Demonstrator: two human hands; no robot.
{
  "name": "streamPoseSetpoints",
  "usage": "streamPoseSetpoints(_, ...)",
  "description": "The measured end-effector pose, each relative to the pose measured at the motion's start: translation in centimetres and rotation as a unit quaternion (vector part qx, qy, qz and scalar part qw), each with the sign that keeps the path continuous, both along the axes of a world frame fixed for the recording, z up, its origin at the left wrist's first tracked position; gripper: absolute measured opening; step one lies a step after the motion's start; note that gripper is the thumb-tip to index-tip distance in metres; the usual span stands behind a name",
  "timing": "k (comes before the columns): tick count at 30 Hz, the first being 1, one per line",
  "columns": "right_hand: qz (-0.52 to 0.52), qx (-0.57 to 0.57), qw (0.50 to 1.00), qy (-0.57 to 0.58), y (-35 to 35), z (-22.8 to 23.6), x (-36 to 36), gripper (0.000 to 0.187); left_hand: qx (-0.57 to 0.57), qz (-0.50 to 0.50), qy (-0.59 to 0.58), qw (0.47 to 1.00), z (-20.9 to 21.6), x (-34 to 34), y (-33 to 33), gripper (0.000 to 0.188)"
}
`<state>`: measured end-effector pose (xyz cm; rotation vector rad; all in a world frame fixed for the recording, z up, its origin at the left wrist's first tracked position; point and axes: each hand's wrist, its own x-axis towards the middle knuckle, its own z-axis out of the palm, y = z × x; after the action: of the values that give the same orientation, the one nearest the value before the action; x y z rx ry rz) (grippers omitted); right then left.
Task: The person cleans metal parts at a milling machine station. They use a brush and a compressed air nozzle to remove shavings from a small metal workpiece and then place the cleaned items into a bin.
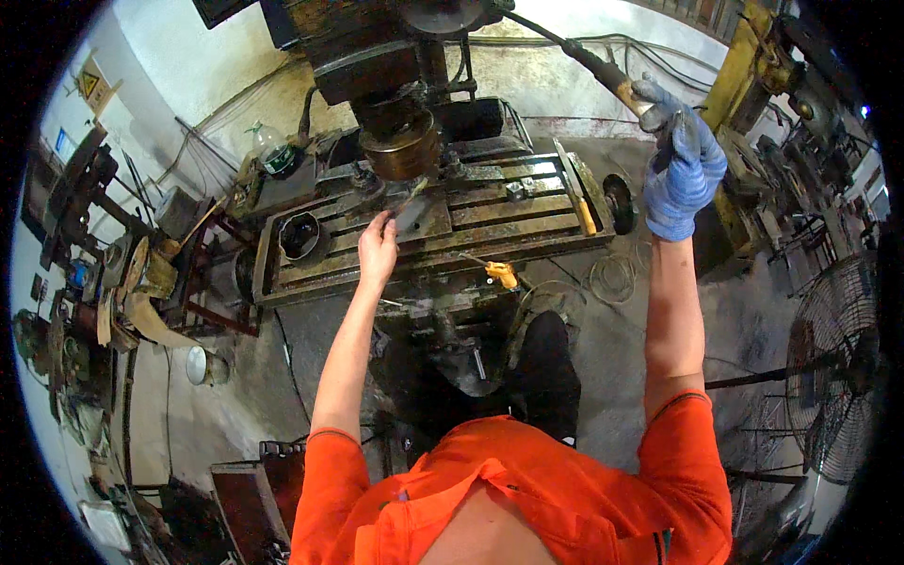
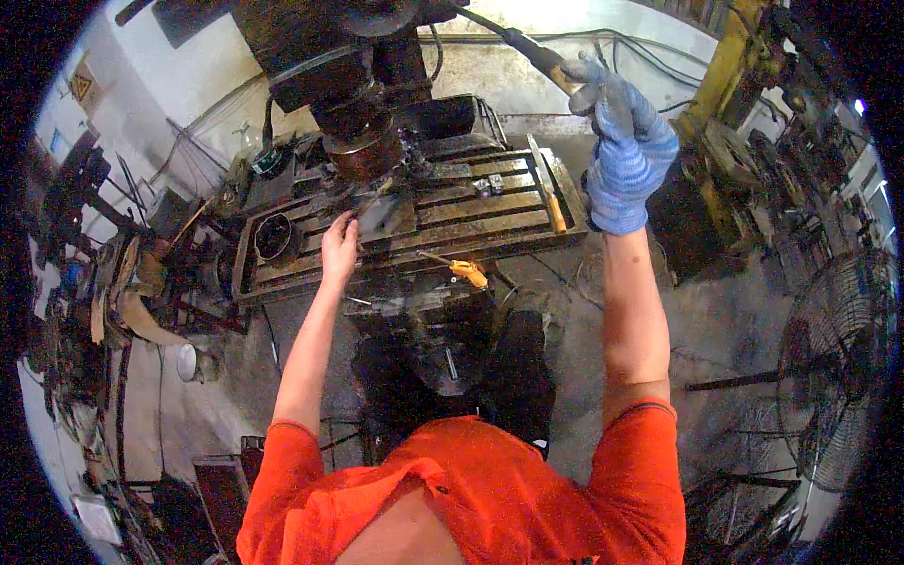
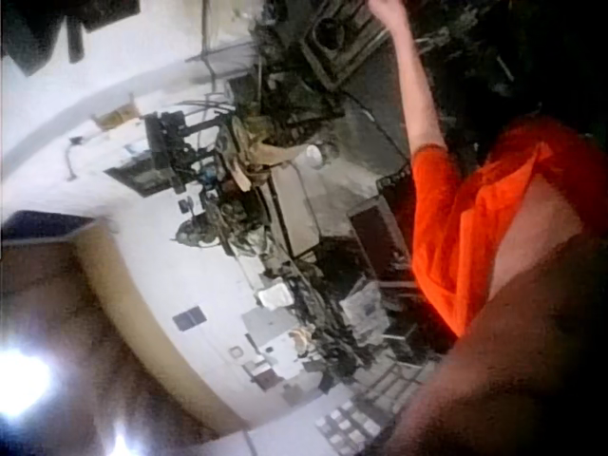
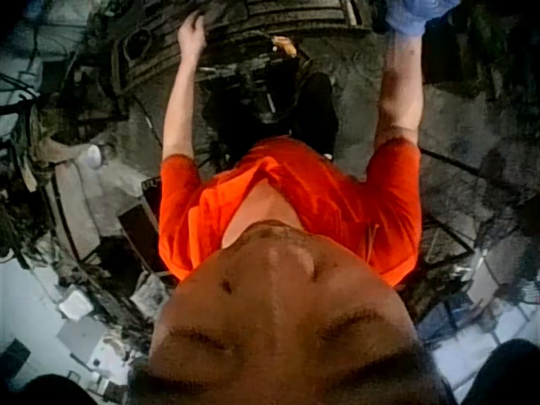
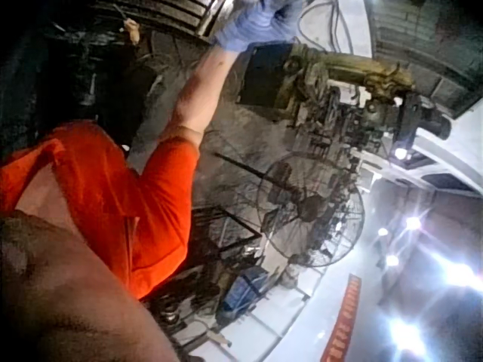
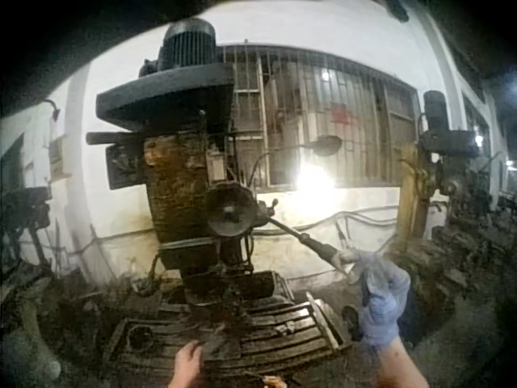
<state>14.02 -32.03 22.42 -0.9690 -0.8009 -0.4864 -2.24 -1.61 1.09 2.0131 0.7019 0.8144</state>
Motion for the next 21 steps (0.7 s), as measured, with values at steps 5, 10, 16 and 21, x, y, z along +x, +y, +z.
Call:
streamPoseSetpoints(5,-0.022,0.041,0.998,-0.042,0.4,1.0,1.3,0.021,-0.01,0.001,-0.011,1.0,-0.7,0.4,0.7,0.036)
streamPoseSetpoints(10,0.032,0.048,0.986,-0.156,0.8,3.8,2.1,0.027,0.089,0.021,-0.026,0.995,-2.6,1.2,2.2,0.037)
streamPoseSetpoints(16,-0.063,0.036,0.969,-0.238,0.8,6.9,7.2,0.028,0.1,0.071,-0.014,0.992,-3.0,1.6,2.5,0.036)
streamPoseSetpoints(21,-0.282,-0.076,0.828,-0.479,0.3,13.5,7.1,0.024,0.045,0.1,-0.015,0.994,-1.4,2.3,2.0,0.027)
